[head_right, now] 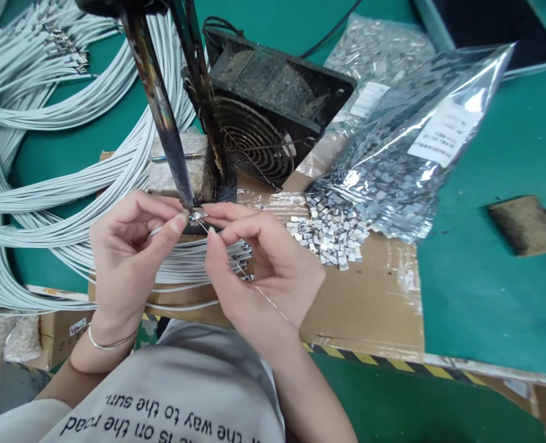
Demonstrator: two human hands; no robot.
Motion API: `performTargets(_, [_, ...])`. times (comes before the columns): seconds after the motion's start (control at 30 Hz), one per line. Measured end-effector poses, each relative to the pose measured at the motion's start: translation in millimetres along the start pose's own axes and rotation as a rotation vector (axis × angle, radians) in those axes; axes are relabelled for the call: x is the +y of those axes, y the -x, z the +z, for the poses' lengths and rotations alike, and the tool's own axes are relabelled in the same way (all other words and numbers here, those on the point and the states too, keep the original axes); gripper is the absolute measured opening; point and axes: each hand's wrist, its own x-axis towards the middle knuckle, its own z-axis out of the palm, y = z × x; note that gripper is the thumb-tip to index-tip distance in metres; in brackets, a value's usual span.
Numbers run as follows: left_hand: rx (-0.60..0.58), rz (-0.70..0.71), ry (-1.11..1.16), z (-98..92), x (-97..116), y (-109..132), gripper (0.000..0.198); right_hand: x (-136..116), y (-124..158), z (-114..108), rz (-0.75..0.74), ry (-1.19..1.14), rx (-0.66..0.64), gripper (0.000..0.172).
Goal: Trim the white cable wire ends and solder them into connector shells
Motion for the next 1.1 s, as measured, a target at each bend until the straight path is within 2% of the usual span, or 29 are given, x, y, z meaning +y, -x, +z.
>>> performTargets(1.1, [-0.023, 0.056, 0.023, -0.3, -1.9, -0.9, 0.014, 1.2, 0.9, 0.2, -0.036, 0.033, 0.009, 0.019])
